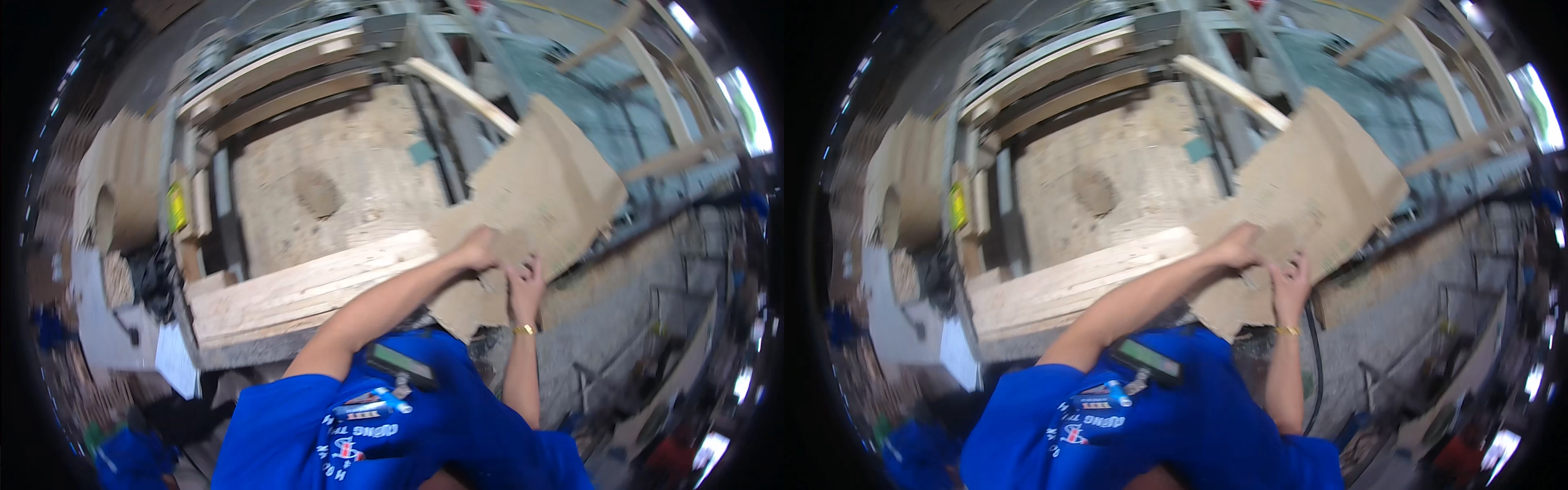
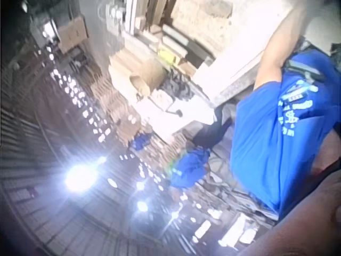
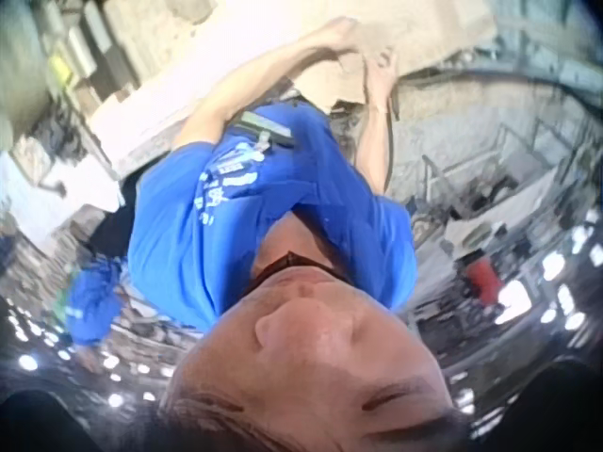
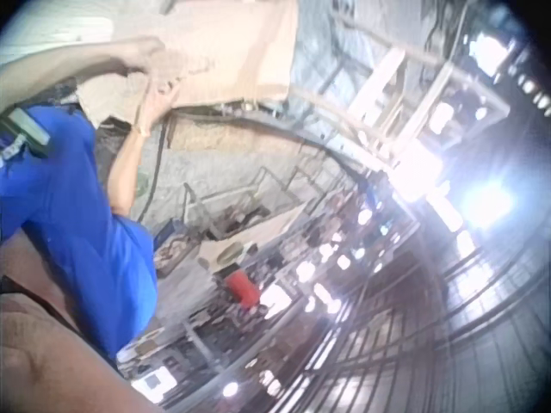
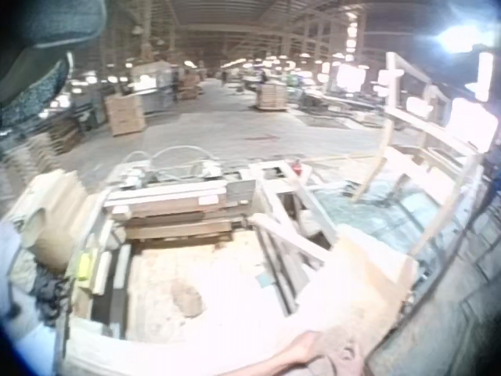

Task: The person repeatedly tears pieces of cardboard by hand into smaller strips and fragments. They hold the cardboard with both hands and rip it apart over a workbench, occasionally dropping the pieces onto the surface.

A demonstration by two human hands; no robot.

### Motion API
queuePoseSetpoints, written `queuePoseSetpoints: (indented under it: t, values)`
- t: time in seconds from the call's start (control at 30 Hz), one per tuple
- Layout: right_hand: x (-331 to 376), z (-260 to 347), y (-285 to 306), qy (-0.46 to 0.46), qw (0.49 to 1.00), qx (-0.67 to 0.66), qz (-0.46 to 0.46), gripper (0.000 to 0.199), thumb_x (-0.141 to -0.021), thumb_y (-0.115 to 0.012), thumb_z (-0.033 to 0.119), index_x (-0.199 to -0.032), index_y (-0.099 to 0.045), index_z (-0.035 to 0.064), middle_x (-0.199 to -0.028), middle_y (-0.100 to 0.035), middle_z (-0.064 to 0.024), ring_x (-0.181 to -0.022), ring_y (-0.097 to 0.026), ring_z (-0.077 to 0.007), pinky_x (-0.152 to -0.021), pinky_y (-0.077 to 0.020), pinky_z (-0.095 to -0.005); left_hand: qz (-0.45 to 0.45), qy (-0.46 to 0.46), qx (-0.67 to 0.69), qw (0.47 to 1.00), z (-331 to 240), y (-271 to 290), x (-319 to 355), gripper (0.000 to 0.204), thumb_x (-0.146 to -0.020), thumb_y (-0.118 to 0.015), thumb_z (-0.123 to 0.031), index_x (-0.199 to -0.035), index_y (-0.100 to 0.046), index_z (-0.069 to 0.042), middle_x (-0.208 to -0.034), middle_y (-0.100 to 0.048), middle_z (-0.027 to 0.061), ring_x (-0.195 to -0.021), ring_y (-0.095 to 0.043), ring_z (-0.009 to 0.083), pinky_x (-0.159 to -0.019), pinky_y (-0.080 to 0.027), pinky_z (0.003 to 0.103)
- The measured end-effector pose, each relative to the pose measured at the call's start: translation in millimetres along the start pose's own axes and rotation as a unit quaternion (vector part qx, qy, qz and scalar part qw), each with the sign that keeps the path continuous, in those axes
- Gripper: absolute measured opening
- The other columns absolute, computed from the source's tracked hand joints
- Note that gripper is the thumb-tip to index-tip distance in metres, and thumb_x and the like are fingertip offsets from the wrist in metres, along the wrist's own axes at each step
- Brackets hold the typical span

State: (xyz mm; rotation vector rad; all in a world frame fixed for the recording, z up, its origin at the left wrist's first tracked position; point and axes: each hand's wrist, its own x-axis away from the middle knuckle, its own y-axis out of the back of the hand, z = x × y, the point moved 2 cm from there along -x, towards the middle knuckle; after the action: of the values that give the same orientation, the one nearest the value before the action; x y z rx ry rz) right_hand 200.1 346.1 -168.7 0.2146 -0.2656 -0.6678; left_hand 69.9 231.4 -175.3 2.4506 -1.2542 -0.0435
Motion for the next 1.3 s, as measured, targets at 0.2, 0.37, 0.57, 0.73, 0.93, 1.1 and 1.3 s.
queuePoseSetpoints:
  t: [0.2,0.37,0.57,0.73,0.93,1.1,1.3]
  values:
    - [45.9,12.1,26.8,0.13,0.909,0.382,0.106,0.086,-0.066,-0.075,0.01,-0.136,-0.029,-0.0013,-0.122,-0.043,-0.0176,-0.109,-0.045,-0.0297,-0.091,-0.0406,-0.0363,-0.105,0.001,-0.09,0.99,-1.7,-20.3,6.9,0.052,-0.058,-0.076,-0.02,-0.099,-0.056,0.003,-0.102,-0.053,0.0216,-0.101,-0.048,0.0375,-0.087,-0.041,0.044]
    - [53.9,12.4,8.1,0.111,0.873,0.454,0.137,0.094,-0.053,-0.085,0.014,-0.131,-0.034,0.0003,-0.122,-0.04,-0.0203,-0.109,-0.042,-0.0371,-0.096,-0.0348,-0.041,-0.094,-0.026,-0.162,0.982,-27.0,-23.8,7.2,0.043,-0.062,-0.07,-0.014,-0.097,-0.054,0.006,-0.096,-0.057,0.0197,-0.103,-0.046,0.0373,-0.083,-0.042,0.044]
    - [47.5,12.0,12.1,0.072,0.92,0.364,0.126,0.086,-0.053,-0.084,0.012,-0.126,-0.039,-0.001,-0.117,-0.043,-0.0192,-0.105,-0.044,-0.0359,-0.093,-0.0363,-0.0407,-0.017,0.061,0.005,0.998,-27.2,-9.7,5.7,0.047,-0.064,-0.07,-0.012,-0.104,-0.05,0.005,-0.098,-0.06,0.0219,-0.095,-0.055,0.0373,-0.079,-0.044,0.044]
    - [61.2,3.8,18.4,0.169,0.866,0.453,0.126,0.079,-0.058,-0.082,0.014,-0.125,-0.041,-0.0014,-0.11,-0.049,-0.0197,-0.105,-0.045,-0.0337,-0.087,-0.04,-0.0394,-0.203,0.092,0.331,0.917,14.5,60.6,40.2,0.052,-0.071,-0.067,-0.004,-0.119,-0.047,0.0,-0.106,-0.059,0.0202,-0.096,-0.06,0.0267,-0.083,-0.049,0.036]
    - [52.5,-16.0,49.6,-0.117,0.923,0.305,0.201,0.047,-0.078,-0.067,0.012,-0.117,-0.048,-0.0027,-0.105,-0.058,-0.011,-0.092,-0.055,-0.0185,-0.075,-0.0469,-0.0325,-0.281,0.113,0.638,0.708,49.6,138.9,127.1,0.044,-0.079,-0.059,0.004,-0.12,-0.044,0.003,-0.111,-0.058,0.0151,-0.101,-0.058,0.0226,-0.09,-0.048,0.035]
    - [25.9,88.2,-64.8,-0.08,0.972,-0.145,0.168,0.033,-0.089,-0.055,0.013,-0.118,-0.049,-0.0017,-0.109,-0.057,-0.0097,-0.092,-0.057,-0.0161,-0.079,-0.0484,-0.0306,-0.316,0.076,0.655,0.682,45.0,132.1,156.2,0.042,-0.083,-0.057,0.001,-0.123,-0.043,0.001,-0.114,-0.056,0.0136,-0.107,-0.054,0.0209,-0.092,-0.045,0.033]
    - [-7.1,110.6,-272.8,-0.065,0.932,-0.098,0.343,0.039,-0.08,-0.063,0.003,-0.117,-0.05,-0.0004,-0.107,-0.06,-0.0087,-0.093,-0.058,-0.0153,-0.079,-0.0482,-0.0269,-0.427,0.073,0.606,0.668,77.2,153.8,154.8,0.046,-0.089,-0.057,-0.014,-0.128,-0.038,0.0,-0.121,-0.053,0.0119,-0.111,-0.05,0.0158,-0.096,-0.038,0.03]
